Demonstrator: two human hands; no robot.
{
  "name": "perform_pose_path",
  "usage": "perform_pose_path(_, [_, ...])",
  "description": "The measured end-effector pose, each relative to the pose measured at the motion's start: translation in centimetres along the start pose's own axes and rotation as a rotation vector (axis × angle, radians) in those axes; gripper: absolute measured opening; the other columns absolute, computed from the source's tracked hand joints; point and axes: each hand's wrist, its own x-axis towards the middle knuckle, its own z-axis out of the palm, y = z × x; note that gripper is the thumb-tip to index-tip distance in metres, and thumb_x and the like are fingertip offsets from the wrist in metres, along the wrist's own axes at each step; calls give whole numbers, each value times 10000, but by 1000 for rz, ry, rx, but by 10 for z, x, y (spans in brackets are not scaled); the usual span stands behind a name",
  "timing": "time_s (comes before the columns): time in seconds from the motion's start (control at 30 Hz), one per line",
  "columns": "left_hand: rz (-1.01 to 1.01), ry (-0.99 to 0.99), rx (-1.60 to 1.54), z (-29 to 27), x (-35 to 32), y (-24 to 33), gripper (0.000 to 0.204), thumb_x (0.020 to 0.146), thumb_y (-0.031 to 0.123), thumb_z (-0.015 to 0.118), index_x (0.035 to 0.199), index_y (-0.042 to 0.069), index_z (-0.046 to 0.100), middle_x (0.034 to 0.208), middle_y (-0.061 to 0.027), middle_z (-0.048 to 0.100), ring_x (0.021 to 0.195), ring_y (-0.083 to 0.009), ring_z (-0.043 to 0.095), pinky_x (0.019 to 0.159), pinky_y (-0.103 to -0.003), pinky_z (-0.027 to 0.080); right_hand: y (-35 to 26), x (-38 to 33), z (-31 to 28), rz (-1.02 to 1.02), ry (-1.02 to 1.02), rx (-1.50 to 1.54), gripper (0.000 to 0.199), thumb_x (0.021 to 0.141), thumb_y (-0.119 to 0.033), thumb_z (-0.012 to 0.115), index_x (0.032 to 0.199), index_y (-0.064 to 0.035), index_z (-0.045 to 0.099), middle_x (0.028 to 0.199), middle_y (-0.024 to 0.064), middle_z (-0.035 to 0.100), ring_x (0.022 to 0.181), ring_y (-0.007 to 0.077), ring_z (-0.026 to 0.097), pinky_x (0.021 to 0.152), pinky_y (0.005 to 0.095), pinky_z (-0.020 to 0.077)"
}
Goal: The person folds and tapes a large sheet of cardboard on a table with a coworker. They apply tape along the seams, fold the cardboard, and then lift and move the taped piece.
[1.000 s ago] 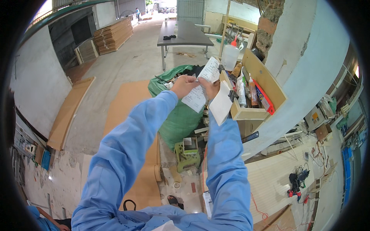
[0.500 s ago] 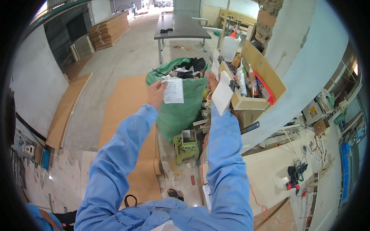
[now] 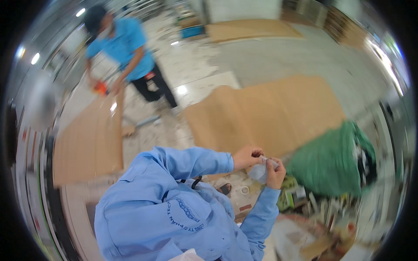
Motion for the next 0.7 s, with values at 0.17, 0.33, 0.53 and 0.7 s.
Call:
perform_pose_path(0.17, [-272,266,-202,-112,-124,-8,170,952,200,616,959,33,644,814,-39,670,762,-117,643,629,-264,509,32,37,129,49,-517,-179,164,885,-158,724,927,-14,660,811,18,670,737,95,603,667,258,499])
perform_pose_path(0.33, [-211,561,-403,-165,-225,-15,157,984,179,559,1021,37,616,865,-66,691,772,-151,680,634,-264,537,21,38,266,77,-940,-382,118,870,-107,699,923,-8,662,795,39,675,723,110,612,659,267,502])
perform_pose_path(0.53, [-8,761,-630,-230,-332,-46,126,973,129,541,1003,24,604,888,-98,700,786,-163,696,646,-261,545,23,1,426,-45,-1250,-592,93,849,-72,693,909,-6,665,784,51,673,721,122,619,660,283,508])
perform_pose_path(0.7, [128,868,-669,-270,-418,-82,127,965,111,535,1004,14,607,888,-102,701,786,-163,696,656,-267,549,58,-52,523,13,-1452,-675,162,842,-52,690,995,-15,655,841,45,664,802,124,637,693,285,516])
